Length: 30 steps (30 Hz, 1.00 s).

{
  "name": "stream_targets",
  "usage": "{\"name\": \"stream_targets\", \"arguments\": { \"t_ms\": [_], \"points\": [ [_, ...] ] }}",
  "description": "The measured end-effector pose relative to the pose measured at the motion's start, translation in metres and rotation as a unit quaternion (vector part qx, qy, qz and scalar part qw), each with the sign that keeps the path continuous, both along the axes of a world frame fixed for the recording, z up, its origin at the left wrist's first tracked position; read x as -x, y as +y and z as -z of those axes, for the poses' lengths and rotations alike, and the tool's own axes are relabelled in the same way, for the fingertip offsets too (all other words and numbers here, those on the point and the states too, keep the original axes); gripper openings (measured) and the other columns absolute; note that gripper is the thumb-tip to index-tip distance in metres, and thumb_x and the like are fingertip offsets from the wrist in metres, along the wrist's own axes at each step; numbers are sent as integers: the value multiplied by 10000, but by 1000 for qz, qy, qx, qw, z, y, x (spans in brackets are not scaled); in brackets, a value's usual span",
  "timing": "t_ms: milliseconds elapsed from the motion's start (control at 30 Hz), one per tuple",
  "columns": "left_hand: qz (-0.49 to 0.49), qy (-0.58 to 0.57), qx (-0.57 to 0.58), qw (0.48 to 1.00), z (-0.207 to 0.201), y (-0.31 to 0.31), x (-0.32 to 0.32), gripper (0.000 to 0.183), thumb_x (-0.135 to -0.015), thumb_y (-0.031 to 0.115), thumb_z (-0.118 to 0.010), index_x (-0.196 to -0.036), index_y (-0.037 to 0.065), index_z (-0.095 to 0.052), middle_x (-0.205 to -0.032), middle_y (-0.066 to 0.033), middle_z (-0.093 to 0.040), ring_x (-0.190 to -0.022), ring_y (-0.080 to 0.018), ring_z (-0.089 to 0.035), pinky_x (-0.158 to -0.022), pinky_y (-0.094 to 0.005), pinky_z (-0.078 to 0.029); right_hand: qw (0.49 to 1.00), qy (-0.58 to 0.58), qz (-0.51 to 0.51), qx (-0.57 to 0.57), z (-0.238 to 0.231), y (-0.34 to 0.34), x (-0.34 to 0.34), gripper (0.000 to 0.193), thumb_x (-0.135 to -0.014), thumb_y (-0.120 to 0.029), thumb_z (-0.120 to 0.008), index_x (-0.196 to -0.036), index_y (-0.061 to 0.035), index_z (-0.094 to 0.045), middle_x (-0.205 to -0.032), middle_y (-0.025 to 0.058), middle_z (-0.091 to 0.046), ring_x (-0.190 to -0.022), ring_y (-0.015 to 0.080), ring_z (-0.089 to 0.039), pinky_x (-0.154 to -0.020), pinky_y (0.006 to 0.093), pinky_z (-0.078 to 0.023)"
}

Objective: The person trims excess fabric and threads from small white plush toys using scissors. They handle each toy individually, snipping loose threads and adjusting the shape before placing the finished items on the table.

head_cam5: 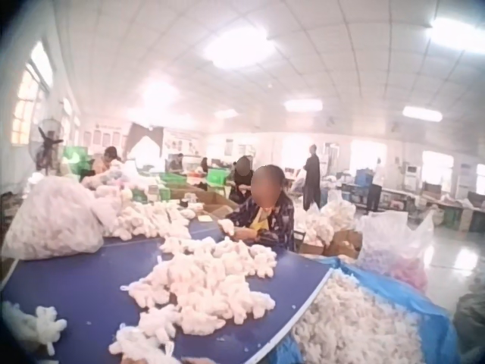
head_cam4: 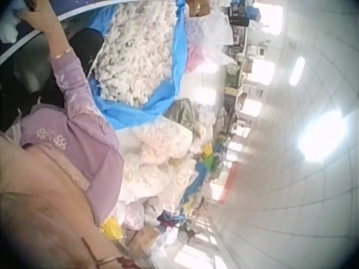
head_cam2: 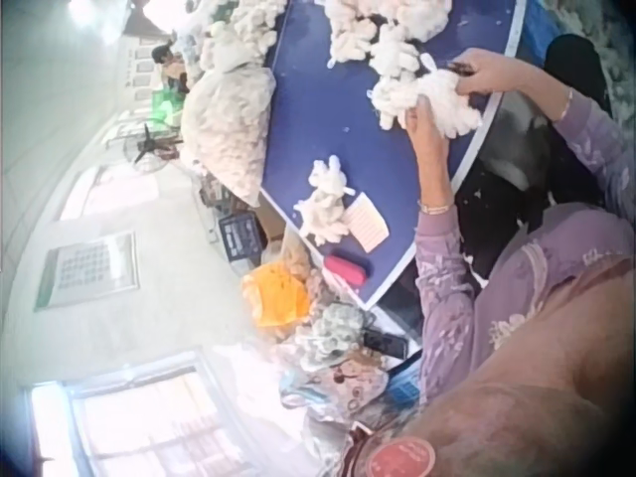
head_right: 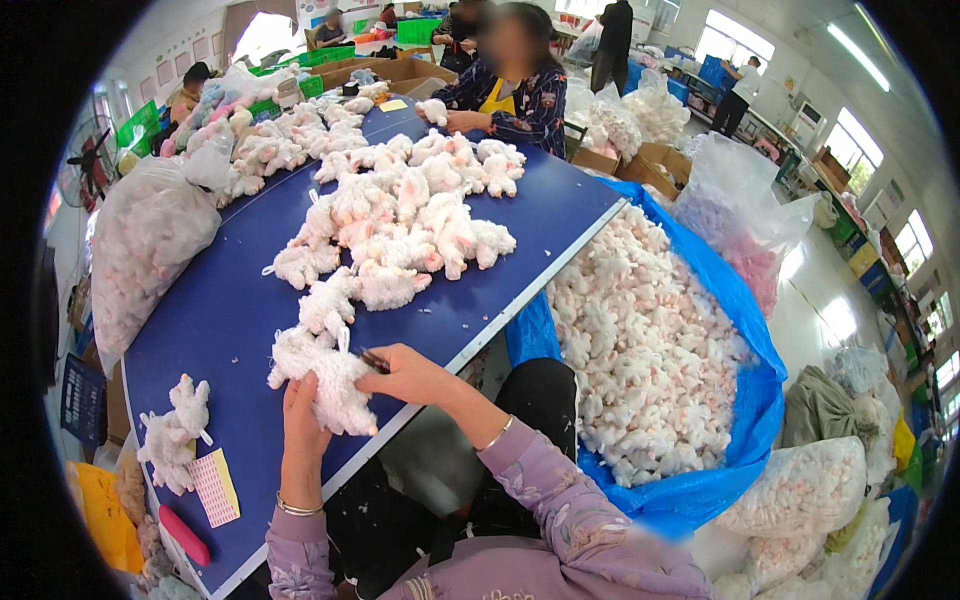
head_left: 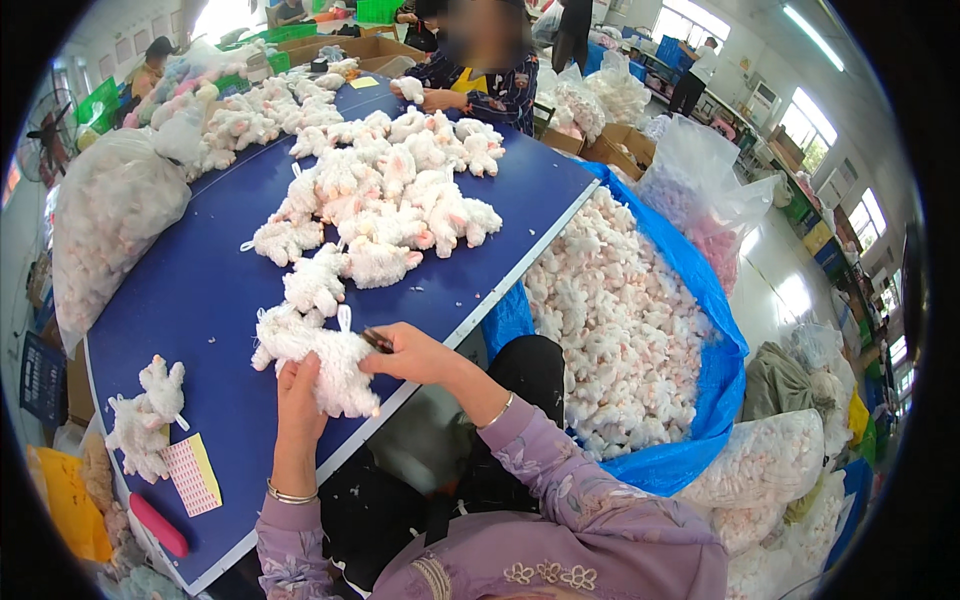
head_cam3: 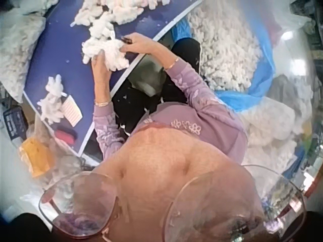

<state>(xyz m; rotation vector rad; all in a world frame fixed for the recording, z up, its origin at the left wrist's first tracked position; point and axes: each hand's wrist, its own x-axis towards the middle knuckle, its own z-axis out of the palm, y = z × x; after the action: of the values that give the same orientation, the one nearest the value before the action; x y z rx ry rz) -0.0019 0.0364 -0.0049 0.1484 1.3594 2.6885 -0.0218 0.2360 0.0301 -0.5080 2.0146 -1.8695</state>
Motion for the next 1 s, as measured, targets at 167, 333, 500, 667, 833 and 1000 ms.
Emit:
{"name": "stream_targets", "arguments": {
  "t_ms": [167,333,500,667,833,1000],
  "points": [
    [-14,8,142,990,0,9,4,267,-947,200,-575,-1082,-27,-609,-959,-70,-678,-792,-110,-632,-691,-245,-501,998,-2,56,27,1,18,5,325,-778,-271,-735,-933,4,-658,-781,-16,-600,-702,62,-496,-638,252,-424],
    [32,35,269,962,-2,-1,1,254,-942,211,-587,-916,-29,-667,-810,-24,-667,-693,-58,-582,-599,-224,-460,980,52,-85,-171,-27,19,2,400,-782,-337,-742,-922,23,-639,-701,-15,-534,-672,73,-440,-598,293,-389],
    [47,97,387,916,-23,6,-5,248,-901,193,-640,-826,-42,-671,-680,17,-619,-615,-38,-525,-524,-229,-418,996,-8,-44,-73,-6,31,1,382,-786,-342,-743,-917,1,-636,-683,-31,-537,-583,42,-446,-488,239,-364],
    [-57,107,390,913,-9,2,-3,154,-883,147,-647,-846,-2,-638,-712,24,-613,-626,-26,-517,-532,-213,-415,992,-125,-7,30,-4,-1,-20,269,-816,-235,-733,-959,-30,-634,-721,-20,-575,-602,49,-502,-514,227,-400],
    [-97,3,154,983,-6,-3,12,199,-975,229,-525,-951,56,-622,-799,26,-611,-673,-29,-527,-605,-212,-437,964,-112,103,217,6,-13,-27,244,-840,-145,-701,-1020,-22,-591,-793,-16,-590,-622,48,-518,-534,211,-417],
    [-80,-1,158,984,-10,-9,12,185,-966,208,-533,-920,53,-623,-788,40,-592,-657,-22,-512,-587,-206,-422,974,-80,59,201,0,-23,-38,289,-834,-125,-704,-1070,-24,-571,-843,-13,-589,-678,44,-518,-570,207,-414]
  ]
}}
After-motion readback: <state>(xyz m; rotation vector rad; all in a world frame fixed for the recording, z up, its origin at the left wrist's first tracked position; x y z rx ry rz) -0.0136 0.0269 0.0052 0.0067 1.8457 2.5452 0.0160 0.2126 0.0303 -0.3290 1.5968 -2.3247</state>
